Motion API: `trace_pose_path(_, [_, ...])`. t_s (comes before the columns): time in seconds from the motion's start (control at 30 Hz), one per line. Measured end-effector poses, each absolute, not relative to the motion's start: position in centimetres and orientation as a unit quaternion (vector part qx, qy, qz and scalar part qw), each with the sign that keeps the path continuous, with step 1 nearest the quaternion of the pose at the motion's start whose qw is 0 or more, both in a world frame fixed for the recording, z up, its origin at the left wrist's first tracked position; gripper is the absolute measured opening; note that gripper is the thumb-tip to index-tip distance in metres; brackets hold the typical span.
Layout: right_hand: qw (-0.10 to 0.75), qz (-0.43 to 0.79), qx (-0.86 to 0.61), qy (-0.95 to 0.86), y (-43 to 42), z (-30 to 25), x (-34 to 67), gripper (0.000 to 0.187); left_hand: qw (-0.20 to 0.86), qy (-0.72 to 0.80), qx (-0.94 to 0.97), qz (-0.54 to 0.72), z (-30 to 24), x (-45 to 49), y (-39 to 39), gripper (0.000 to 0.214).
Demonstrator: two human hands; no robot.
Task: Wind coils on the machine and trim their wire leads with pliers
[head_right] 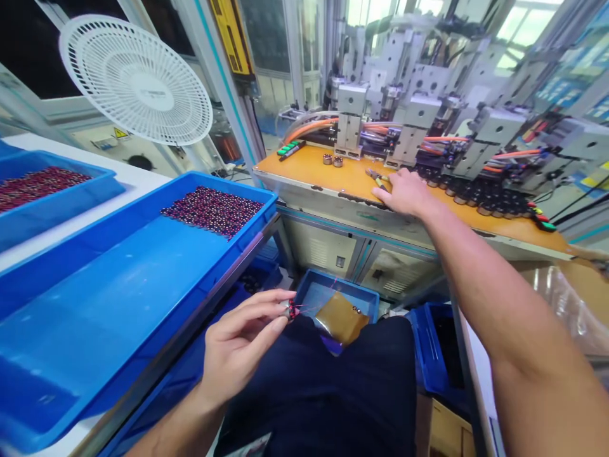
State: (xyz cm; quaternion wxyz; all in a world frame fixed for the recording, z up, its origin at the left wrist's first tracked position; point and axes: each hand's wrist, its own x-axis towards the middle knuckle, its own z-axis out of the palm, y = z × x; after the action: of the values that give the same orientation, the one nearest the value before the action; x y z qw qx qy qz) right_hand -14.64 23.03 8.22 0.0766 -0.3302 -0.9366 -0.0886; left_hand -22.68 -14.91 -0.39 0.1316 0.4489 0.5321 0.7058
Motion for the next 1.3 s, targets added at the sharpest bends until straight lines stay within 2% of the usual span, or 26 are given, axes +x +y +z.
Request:
trace_pose_path(0.1, [0.072, -0.113, -0.286, -0.949, 21.4, 8.2, -11.1, 0.053, 0.141, 0.528, 0.457, 0.702, -0.5, -22.4, -15.0, 0.025])
trace_pose_path(0.17, [0.104, -0.133, -0.266, -0.949, 19.1, 7.4, -8.4, 0.048, 0.146, 0.525, 0.464, 0.698, -0.6, -22.2, -15.1, 0.026])
trace_pose_path(0.23, [0.160, -0.098, -0.240, -0.953, 15.4, 5.7, -6.0, 0.048, 0.148, 0.524, 0.472, 0.694, -0.6, -22.0, -15.1, 0.028])
trace_pose_path(0.3, [0.216, 0.010, -0.200, -0.956, 10.6, 3.2, -3.9, 0.048, 0.147, 0.521, 0.480, 0.690, -0.7, -21.7, -15.1, 0.030])
trace_pose_path(0.4, [0.223, 0.207, -0.160, -0.939, 2.8, -0.8, -1.5, 0.037, 0.150, 0.518, 0.495, 0.681, -0.7, -21.3, -14.9, 0.032])
trace_pose_path(0.5, [0.217, 0.342, -0.158, -0.900, -3.1, -3.1, 0.2, 0.050, 0.153, 0.519, 0.508, 0.671, -0.7, -21.0, -14.7, 0.032])
trace_pose_path(0.6, [0.191, 0.424, -0.168, -0.869, -5.8, -3.5, 1.1, 0.062, 0.150, 0.514, 0.520, 0.666, -0.6, -20.6, -14.5, 0.033])
trace_pose_path(0.87, [0.159, 0.418, -0.174, -0.877, -6.5, -4.1, 1.8, 0.075, 0.156, 0.504, 0.527, 0.667, -0.3, -19.6, -14.4, 0.033])
trace_pose_path(1.17, [0.200, 0.453, -0.146, -0.856, -6.2, -3.8, 0.8, 0.079, 0.150, 0.510, 0.534, 0.658, -0.3, -19.8, -14.6, 0.035])
trace_pose_path(1.3, [0.213, 0.499, -0.137, -0.829, -6.3, -3.9, 0.5, 0.073, 0.156, 0.507, 0.535, 0.658, -0.5, -19.8, -14.6, 0.035])
